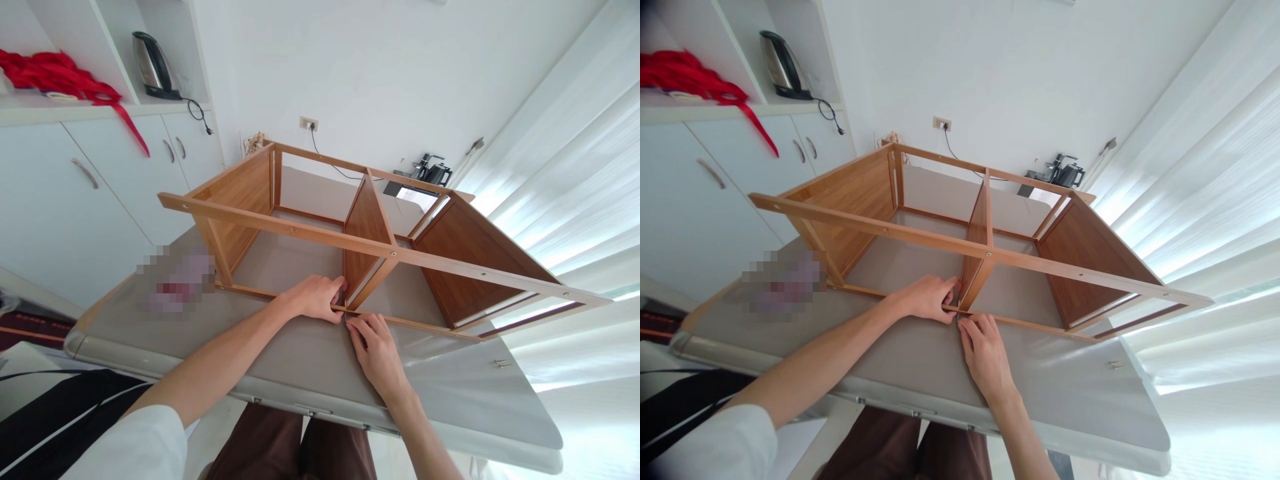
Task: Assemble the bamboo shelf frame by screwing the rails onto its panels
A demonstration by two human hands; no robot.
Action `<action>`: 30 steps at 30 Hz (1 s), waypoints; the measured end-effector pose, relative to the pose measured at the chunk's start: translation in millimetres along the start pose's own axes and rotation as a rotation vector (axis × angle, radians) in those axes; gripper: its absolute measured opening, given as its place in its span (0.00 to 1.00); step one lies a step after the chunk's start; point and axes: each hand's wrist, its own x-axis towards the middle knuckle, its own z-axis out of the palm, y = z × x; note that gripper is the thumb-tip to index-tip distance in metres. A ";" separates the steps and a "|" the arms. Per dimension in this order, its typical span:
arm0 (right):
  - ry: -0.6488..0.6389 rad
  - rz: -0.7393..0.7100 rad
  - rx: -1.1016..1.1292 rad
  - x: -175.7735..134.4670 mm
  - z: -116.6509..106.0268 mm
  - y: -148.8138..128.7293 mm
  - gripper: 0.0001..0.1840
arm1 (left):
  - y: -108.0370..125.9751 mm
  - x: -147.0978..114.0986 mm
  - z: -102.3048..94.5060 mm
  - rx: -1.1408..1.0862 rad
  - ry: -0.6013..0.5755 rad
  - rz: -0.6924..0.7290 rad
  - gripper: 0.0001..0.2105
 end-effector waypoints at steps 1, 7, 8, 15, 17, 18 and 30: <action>-0.002 -0.009 -0.018 0.2 -0.1 -0.9 0.12 | -0.2 0.0 0.2 0.000 0.001 0.002 0.20; -0.016 -0.059 -0.165 4.1 -4.1 -7.2 0.11 | -1.1 0.1 0.5 -0.010 0.015 0.023 0.18; -0.020 -0.067 -0.181 4.6 -4.7 -7.5 0.11 | -0.8 0.1 0.2 -0.011 0.013 0.022 0.18; -0.029 -0.062 -0.145 3.7 -3.8 -5.5 0.12 | 1.0 0.4 -1.4 -0.013 -0.002 -0.005 0.20; -0.024 -0.042 -0.115 3.1 -3.1 -5.4 0.12 | 0.5 0.4 -1.0 -0.019 0.002 0.002 0.21; -0.023 -0.033 -0.102 2.8 -2.8 -5.2 0.11 | 0.1 0.4 -0.8 -0.021 0.002 0.006 0.21; 0.001 -0.005 0.011 0.4 1.0 1.2 0.11 | -1.5 0.0 0.8 -0.003 0.014 0.011 0.21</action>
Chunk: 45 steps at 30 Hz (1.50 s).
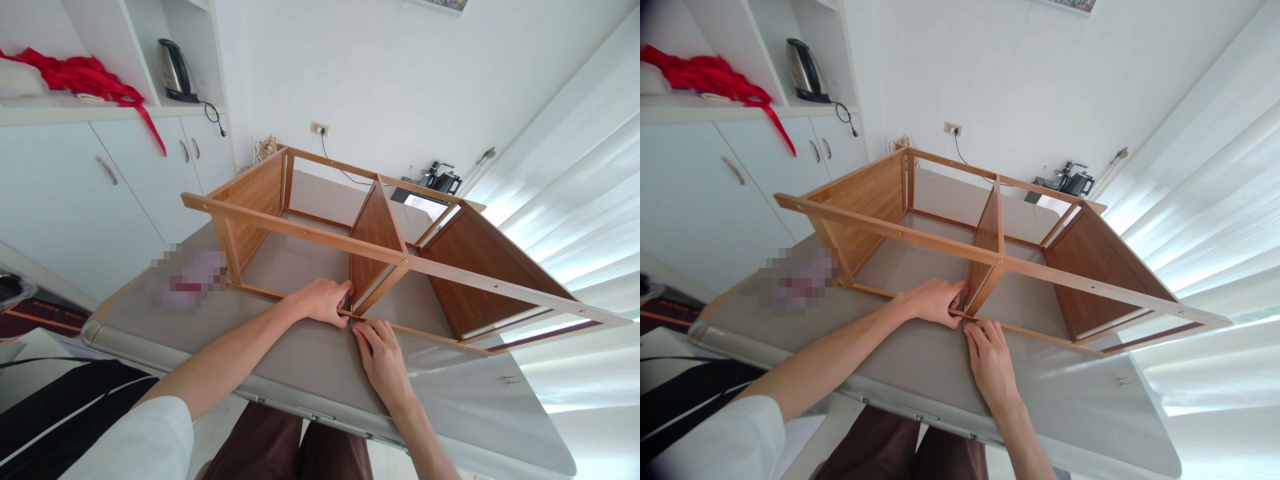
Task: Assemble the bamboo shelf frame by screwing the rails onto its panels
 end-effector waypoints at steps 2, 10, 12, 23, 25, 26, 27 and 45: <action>0.003 -0.005 -0.005 0.6 -0.1 -1.1 0.11 | 0.4 0.1 -0.4 0.002 0.001 0.003 0.21; 0.014 -0.040 -0.070 1.1 0.8 -3.0 0.10 | 1.4 0.3 -1.4 0.013 -0.014 -0.014 0.21; 0.009 -0.031 -0.069 0.7 0.7 -2.5 0.10 | 1.2 0.2 -1.1 0.009 -0.014 -0.011 0.21; 0.040 -0.038 -0.170 2.5 2.7 -5.0 0.08 | -0.4 0.2 -0.8 0.005 -0.009 -0.004 0.21; 0.039 -0.046 -0.161 2.7 2.1 -5.1 0.08 | 0.5 0.0 -1.6 0.009 -0.010 -0.007 0.21; 0.036 -0.051 -0.153 2.7 1.7 -4.8 0.08 | 1.0 -0.1 -2.1 0.011 -0.012 -0.010 0.21; 0.032 -0.056 -0.143 2.5 1.2 -4.3 0.08 | 1.5 -0.2 -2.5 0.012 -0.015 -0.012 0.20; 0.023 0.048 -0.098 1.5 1.1 -2.8 0.09 | 1.4 -0.7 -0.6 0.028 0.019 -0.002 0.18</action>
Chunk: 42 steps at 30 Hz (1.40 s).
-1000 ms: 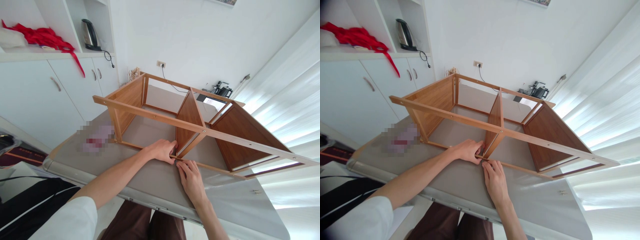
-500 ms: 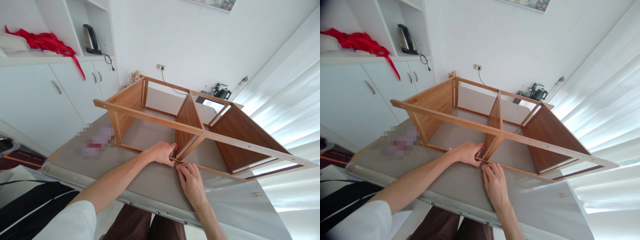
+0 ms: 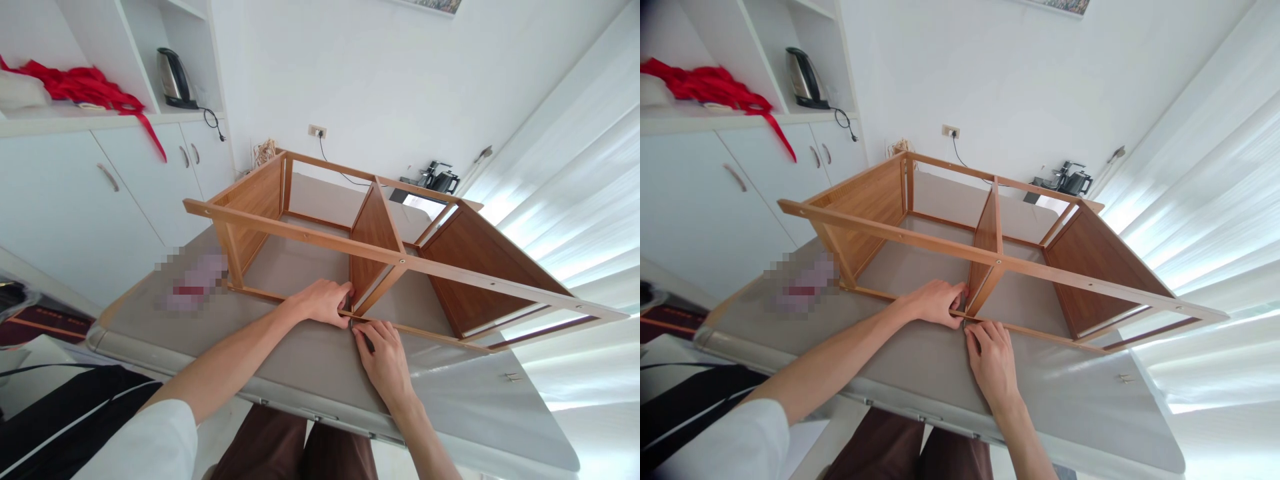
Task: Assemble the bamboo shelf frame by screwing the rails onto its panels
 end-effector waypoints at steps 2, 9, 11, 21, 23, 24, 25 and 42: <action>0.019 0.033 0.004 -1.2 0.6 1.2 0.08 | -0.5 0.2 0.4 -0.011 0.010 0.004 0.18; 0.044 0.061 -0.003 -3.3 2.4 5.1 0.09 | -0.6 0.1 -0.7 -0.021 -0.001 0.014 0.19; 0.027 0.056 0.010 -2.4 1.0 4.9 0.08 | 0.2 0.1 -1.5 -0.027 -0.008 0.009 0.19; -0.033 0.009 0.142 -1.1 -5.1 0.4 0.09 | 2.0 0.9 -2.5 -0.020 -0.032 -0.021 0.20; -0.034 0.020 0.142 -1.4 -4.4 1.1 0.09 | 1.0 1.2 -1.4 -0.018 -0.027 -0.016 0.20; -0.031 0.024 0.144 -1.6 -3.8 1.7 0.09 | 0.4 1.4 -0.8 -0.020 -0.023 -0.013 0.21; -0.027 0.025 0.149 -1.7 -3.1 2.3 0.09 | -0.1 1.6 -0.2 -0.023 -0.019 -0.008 0.21; 0.010 -0.012 0.104 2.3 0.1 2.7 0.11 | -0.1 1.3 -0.7 -0.005 -0.024 -0.010 0.20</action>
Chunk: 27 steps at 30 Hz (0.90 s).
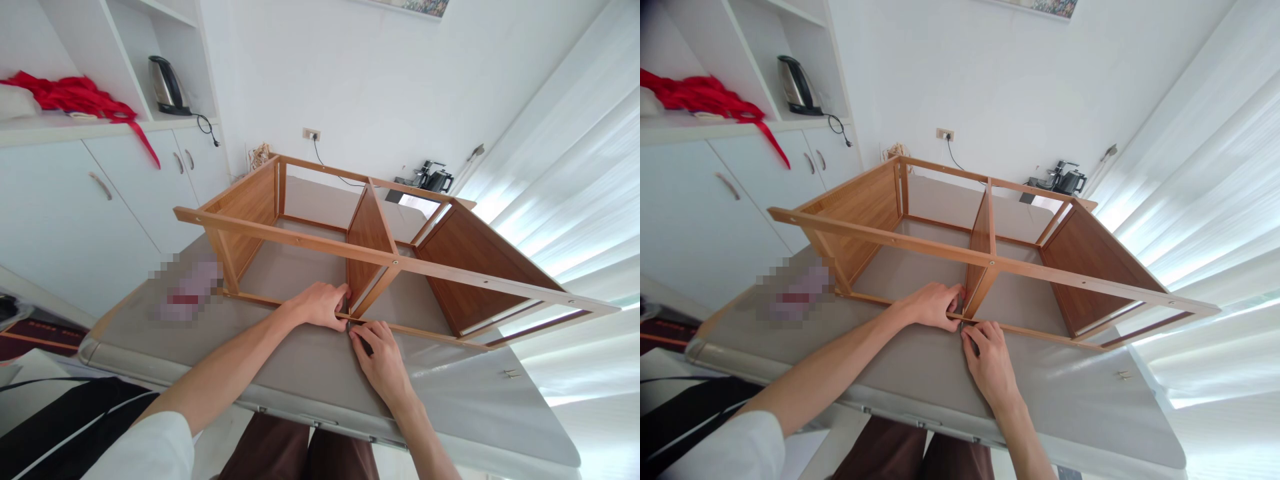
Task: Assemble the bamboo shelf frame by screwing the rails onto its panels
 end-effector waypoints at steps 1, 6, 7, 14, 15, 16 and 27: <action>-0.001 -0.003 0.002 0.2 -0.2 -0.3 0.11 | 0.5 -0.1 -0.4 0.001 -0.004 -0.005 0.20; -0.015 0.021 0.004 0.5 0.4 -1.4 0.10 | 1.5 -0.4 -1.5 0.000 0.003 0.004 0.20; -0.014 0.019 -0.013 0.5 0.5 -1.7 0.09 | 1.7 -0.4 -1.6 0.003 0.002 0.003 0.20; -0.041 -0.089 -0.231 3.9 -6.0 -2.2 0.08 | 3.5 -0.1 -2.4 0.002 -0.015 -0.023 0.22; -0.047 -0.104 -0.243 4.5 -7.1 -1.9 0.08 | 3.7 -0.1 -2.5 0.000 -0.013 -0.022 0.22; -0.050 -0.113 -0.248 4.9 -7.9 -1.4 0.08 | 3.8 -0.3 -2.7 0.000 -0.011 -0.021 0.22; 0.018 -0.036 -0.145 0.8 -0.7 2.8 0.09 | 3.2 -1.5 -2.1 -0.019 0.007 -0.015 0.20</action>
